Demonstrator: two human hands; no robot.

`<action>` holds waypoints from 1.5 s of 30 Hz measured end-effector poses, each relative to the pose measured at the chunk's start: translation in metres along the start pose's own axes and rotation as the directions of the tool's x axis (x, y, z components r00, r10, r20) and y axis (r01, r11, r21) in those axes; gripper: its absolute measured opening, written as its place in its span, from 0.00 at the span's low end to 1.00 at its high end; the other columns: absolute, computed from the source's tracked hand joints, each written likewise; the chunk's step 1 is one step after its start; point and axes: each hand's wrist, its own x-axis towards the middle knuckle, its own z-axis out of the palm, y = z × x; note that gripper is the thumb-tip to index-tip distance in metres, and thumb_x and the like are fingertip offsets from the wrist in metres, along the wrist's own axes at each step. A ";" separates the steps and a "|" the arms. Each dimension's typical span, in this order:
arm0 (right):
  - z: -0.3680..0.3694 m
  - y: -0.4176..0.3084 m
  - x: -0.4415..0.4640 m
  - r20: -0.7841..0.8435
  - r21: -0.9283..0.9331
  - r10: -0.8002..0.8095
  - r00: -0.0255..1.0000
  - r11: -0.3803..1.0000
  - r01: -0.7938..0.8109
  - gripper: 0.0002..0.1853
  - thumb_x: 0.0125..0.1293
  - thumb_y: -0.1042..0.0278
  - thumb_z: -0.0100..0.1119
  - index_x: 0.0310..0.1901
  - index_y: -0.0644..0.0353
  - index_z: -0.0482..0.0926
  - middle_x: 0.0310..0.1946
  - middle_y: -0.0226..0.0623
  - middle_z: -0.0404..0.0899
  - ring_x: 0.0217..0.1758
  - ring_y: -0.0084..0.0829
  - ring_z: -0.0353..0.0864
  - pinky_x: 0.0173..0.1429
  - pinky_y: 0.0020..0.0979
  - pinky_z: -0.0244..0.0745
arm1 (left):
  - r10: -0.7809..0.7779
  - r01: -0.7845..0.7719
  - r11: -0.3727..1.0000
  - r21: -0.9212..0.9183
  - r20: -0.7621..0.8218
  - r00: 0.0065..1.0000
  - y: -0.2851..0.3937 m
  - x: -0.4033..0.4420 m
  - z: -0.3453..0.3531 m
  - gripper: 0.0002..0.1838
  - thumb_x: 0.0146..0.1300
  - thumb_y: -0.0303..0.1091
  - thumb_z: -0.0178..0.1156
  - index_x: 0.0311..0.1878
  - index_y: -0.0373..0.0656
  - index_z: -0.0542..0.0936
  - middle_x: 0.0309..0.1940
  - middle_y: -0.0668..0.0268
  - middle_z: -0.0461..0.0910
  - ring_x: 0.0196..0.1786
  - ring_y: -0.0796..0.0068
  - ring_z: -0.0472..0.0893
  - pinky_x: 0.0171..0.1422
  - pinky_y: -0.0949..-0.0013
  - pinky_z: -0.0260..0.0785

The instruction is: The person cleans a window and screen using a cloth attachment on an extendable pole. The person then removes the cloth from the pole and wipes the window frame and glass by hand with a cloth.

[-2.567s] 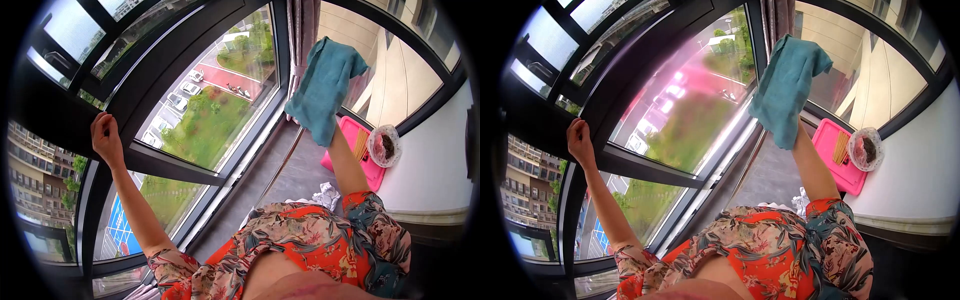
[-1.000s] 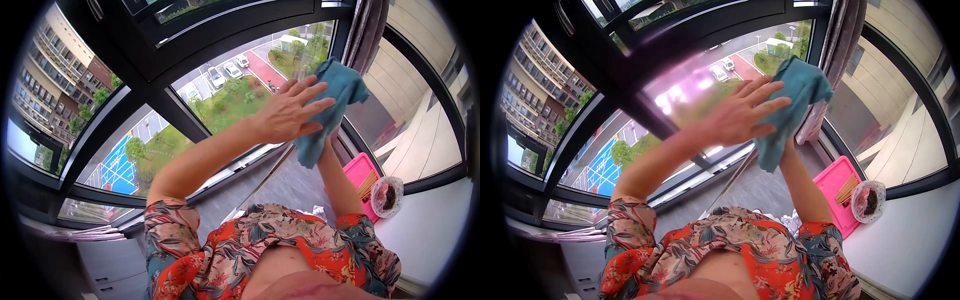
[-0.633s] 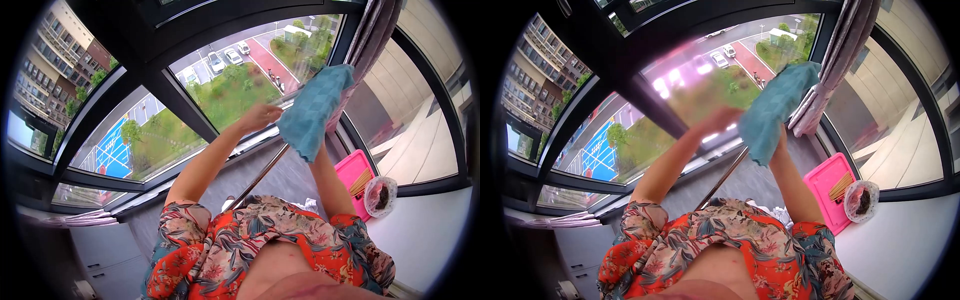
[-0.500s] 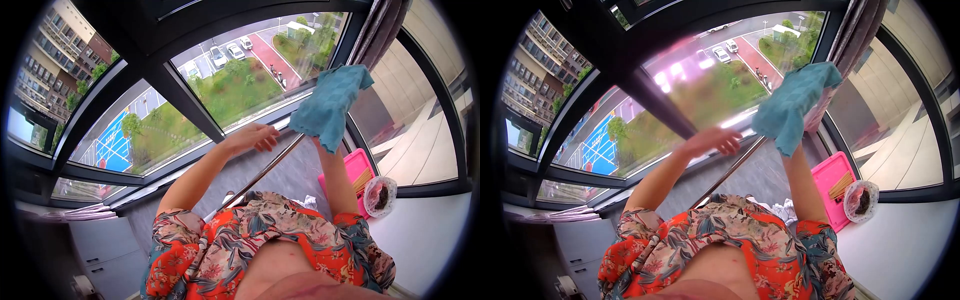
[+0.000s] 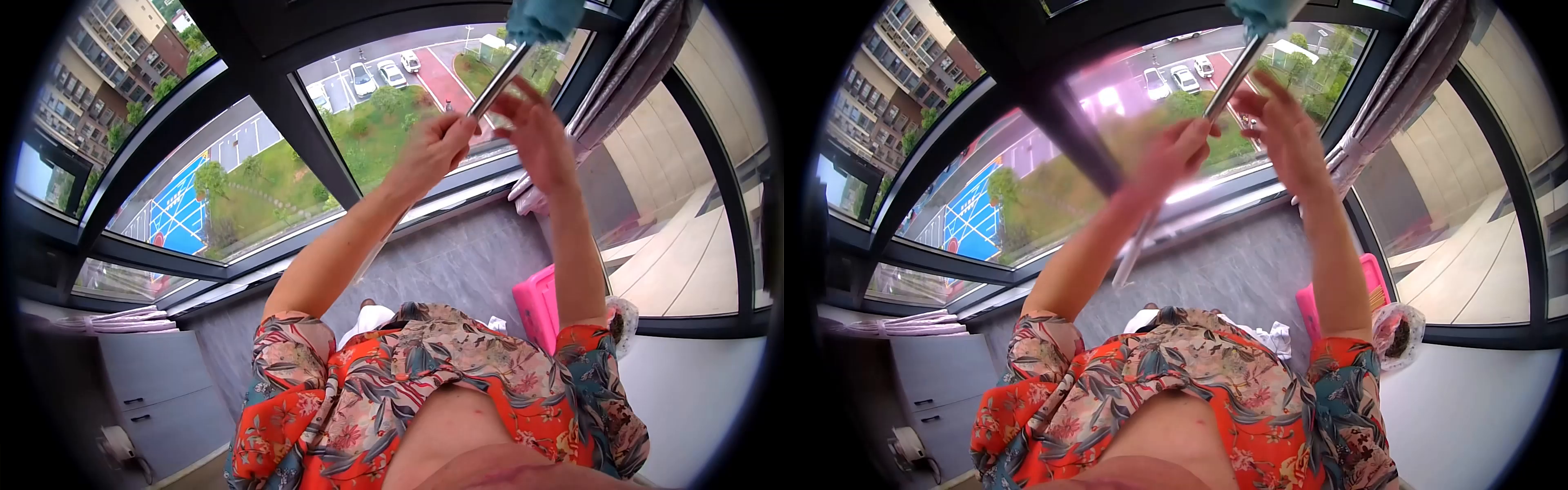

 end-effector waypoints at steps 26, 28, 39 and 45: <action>-0.048 0.077 -0.096 -0.467 -0.445 0.008 0.884 0.862 -0.243 0.29 0.65 0.36 0.36 0.26 0.59 0.67 0.09 0.25 0.59 0.08 0.17 0.58 0.11 0.21 0.53 | 0.719 -0.639 0.574 0.511 0.058 0.692 0.114 0.045 -0.055 0.13 0.53 0.27 0.60 0.44 0.40 0.78 0.30 0.63 0.78 0.34 0.77 0.79 0.32 0.75 0.72; -0.042 0.049 -0.045 -0.418 -0.613 -0.172 0.892 0.778 -0.137 0.30 0.65 0.36 0.36 0.23 0.58 0.66 0.07 0.25 0.59 0.07 0.17 0.59 0.10 0.21 0.52 | 0.899 -0.799 0.345 0.492 0.072 0.432 0.163 0.011 -0.086 0.12 0.55 0.23 0.61 0.44 0.42 0.79 0.35 0.66 0.79 0.34 0.82 0.78 0.31 0.79 0.71; -0.005 -0.065 0.162 -0.264 -0.763 -0.429 0.864 0.641 0.085 0.31 0.60 0.30 0.38 0.21 0.53 0.65 0.08 0.25 0.60 0.06 0.20 0.59 0.10 0.25 0.57 | 0.855 -0.788 -0.408 0.462 0.496 -0.151 0.259 -0.158 -0.143 0.13 0.61 0.27 0.54 0.48 0.35 0.75 0.41 0.58 0.78 0.39 0.71 0.78 0.40 0.75 0.71; -0.116 0.142 0.036 -0.588 -0.566 -0.257 0.767 0.808 -0.163 0.19 0.67 0.49 0.45 0.35 0.59 0.74 0.07 0.30 0.62 0.10 0.27 0.67 0.13 0.31 0.61 | 0.841 -0.628 -0.512 0.586 0.490 -0.229 0.253 -0.197 -0.181 0.12 0.61 0.28 0.53 0.47 0.35 0.76 0.41 0.58 0.78 0.39 0.71 0.77 0.40 0.74 0.70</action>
